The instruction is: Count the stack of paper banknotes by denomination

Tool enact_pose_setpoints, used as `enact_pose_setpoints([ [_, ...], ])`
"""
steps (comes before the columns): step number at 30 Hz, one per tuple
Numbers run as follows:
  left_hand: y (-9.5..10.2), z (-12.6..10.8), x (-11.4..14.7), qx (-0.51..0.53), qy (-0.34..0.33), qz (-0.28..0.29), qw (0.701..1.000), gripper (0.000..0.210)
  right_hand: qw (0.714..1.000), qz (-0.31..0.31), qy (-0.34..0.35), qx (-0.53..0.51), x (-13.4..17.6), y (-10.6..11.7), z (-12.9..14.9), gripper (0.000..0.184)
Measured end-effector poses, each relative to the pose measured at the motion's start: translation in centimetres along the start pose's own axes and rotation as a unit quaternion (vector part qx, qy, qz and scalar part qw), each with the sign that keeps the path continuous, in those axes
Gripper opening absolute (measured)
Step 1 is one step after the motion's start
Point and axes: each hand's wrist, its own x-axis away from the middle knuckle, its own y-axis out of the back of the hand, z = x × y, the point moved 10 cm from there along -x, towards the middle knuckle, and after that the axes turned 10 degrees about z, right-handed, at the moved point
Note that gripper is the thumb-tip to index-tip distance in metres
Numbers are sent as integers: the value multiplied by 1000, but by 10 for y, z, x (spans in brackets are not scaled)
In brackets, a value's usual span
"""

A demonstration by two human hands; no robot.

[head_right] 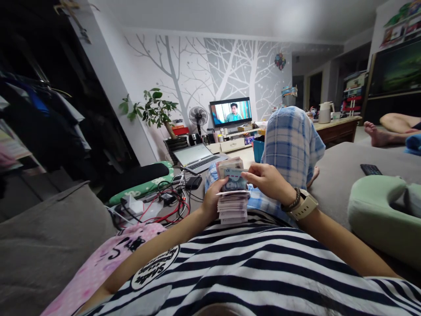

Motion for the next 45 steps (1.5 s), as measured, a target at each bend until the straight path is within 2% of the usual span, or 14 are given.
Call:
enact_pose_setpoints([
  [2,1,-1,0,-8,-6,-3,1000,11,1000,-8,-4,14,0,1,0,41],
  [9,0,10,-5,14,7,37,999,15,999,-22,14,37,1,0,6,34],
  [13,-1,4,-4,2,2,27,1000,8,998,-22,7,57,1,0,6,31],
  [18,-5,-5,0,-11,-4,18,1000,15,998,-21,8,67,2,-1,9,30],
  [24,4,-10,4,-68,-14,-27,997,16,996,-10,21,81,7,-2,23,29],
  [32,-5,-16,3,-109,-30,1,994,17,997,3,29,68,11,-2,30,26],
  [35,-11,-26,6,-177,-47,12,983,18,998,1,34,62,12,-2,31,25],
  [39,-3,-36,3,-302,-94,-2,949,21,999,6,39,35,10,-7,29,24],
  [40,-3,-36,0,-325,-107,13,940,20,999,7,40,26,10,-8,29,24],
  [42,-1,-35,-6,-342,-135,48,929,22,999,4,43,7,7,-10,27,24],
  [45,10,-40,-13,-349,-162,21,923,19,998,-9,47,-28,3,-10,26,25],
])
